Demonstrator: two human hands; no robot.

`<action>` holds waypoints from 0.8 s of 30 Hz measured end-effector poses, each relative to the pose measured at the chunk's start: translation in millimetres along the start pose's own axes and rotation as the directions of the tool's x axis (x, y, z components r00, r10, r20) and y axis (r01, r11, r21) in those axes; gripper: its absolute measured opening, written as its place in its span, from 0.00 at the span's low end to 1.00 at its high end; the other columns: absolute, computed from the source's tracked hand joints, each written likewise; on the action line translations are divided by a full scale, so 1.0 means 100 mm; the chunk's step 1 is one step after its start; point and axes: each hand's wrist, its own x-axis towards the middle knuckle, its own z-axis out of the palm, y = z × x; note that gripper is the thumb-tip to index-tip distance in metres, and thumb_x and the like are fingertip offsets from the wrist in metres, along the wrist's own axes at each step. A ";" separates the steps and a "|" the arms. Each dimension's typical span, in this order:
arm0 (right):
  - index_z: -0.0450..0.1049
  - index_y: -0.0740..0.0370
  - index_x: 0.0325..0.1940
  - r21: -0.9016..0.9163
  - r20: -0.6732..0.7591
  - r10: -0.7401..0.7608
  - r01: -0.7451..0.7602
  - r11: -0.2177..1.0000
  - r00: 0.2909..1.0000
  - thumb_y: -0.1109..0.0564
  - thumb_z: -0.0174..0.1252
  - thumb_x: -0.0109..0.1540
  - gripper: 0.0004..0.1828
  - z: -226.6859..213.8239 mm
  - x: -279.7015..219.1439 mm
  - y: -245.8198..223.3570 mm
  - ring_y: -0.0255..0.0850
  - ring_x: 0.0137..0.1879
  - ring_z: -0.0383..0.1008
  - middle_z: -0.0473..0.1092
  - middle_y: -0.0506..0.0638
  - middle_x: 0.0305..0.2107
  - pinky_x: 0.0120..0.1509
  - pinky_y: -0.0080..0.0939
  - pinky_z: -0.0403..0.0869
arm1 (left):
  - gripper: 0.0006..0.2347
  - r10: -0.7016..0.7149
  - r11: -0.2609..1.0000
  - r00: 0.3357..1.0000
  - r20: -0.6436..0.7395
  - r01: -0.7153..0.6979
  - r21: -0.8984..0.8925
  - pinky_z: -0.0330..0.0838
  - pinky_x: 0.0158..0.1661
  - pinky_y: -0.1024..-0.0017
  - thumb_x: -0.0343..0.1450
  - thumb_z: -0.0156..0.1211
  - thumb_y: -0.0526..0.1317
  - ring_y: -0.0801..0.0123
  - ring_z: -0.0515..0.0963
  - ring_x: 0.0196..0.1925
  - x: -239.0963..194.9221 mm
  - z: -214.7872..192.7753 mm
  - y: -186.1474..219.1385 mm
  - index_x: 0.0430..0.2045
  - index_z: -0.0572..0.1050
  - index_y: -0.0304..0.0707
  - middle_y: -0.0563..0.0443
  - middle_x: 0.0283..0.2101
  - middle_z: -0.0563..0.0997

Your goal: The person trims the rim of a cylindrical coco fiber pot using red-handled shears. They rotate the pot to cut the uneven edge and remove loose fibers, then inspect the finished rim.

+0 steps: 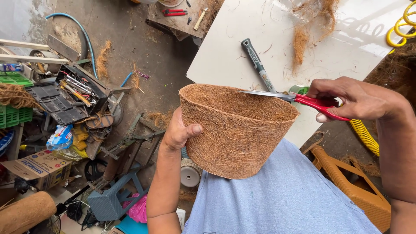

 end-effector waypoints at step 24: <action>0.64 0.66 0.49 0.578 -0.389 0.004 0.241 0.779 0.921 0.57 0.62 0.57 0.21 0.55 0.41 0.63 0.41 0.40 0.74 0.77 0.63 0.41 0.36 0.35 0.71 | 0.34 0.096 0.993 0.972 -0.213 -0.107 -0.042 0.70 0.61 0.54 0.64 0.72 0.52 0.52 0.74 0.61 -0.01 -0.10 -0.21 0.59 0.64 0.32 0.42 0.57 0.74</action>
